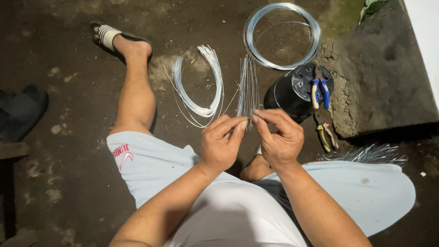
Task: The person sits on the floor and repeatedly cuts lengths of metal wire using pliers. They then bend the cut pieces into loops by hand and place them on the floor.
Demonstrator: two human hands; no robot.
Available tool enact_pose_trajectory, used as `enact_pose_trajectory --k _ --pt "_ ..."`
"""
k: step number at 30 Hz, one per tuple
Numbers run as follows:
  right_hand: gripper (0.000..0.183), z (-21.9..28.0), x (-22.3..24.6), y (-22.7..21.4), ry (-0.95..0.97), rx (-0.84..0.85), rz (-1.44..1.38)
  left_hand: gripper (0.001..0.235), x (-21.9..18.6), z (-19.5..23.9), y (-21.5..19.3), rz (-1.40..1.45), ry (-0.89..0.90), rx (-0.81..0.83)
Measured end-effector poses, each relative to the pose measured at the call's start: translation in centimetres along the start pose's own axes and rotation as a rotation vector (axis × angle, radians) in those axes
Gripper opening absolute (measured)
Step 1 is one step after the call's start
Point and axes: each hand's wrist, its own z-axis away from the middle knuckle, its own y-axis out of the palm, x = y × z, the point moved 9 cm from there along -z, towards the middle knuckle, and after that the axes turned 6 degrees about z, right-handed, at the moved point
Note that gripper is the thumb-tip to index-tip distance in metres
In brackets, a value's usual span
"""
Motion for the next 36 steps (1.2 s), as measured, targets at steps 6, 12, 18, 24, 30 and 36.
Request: enact_pose_trajectory --k 6,12,18,24,30,36 --pt "0.04 1.1 -2.5 3.2 0.368 0.169 -0.342 0.021 7.2 -1.5 -1.5 0.699 -0.295 -0.219" --pt "0.032 3.8 -1.0 7.0 0.211 0.442 0.102 0.023 8.3 -2.4 -3.0 1.046 -0.363 -0.316" --pt "0.014 4.3 -2.1 7.3 0.261 0.439 0.056 0.019 8.3 -2.4 -3.4 1.112 -0.373 -0.284" --pt "0.009 3.5 -2.6 5.8 0.303 0.492 0.076 0.016 7.0 -3.0 -5.9 1.126 -0.29 -0.159" --pt "0.01 0.9 2.3 1.1 -0.197 0.489 0.186 0.011 4.7 -3.1 -9.1 1.218 -0.199 -0.063" --pt "0.014 -0.1 3.4 -2.8 -0.234 0.456 0.246 0.014 2.4 -2.0 -11.1 1.226 -0.181 -0.101"
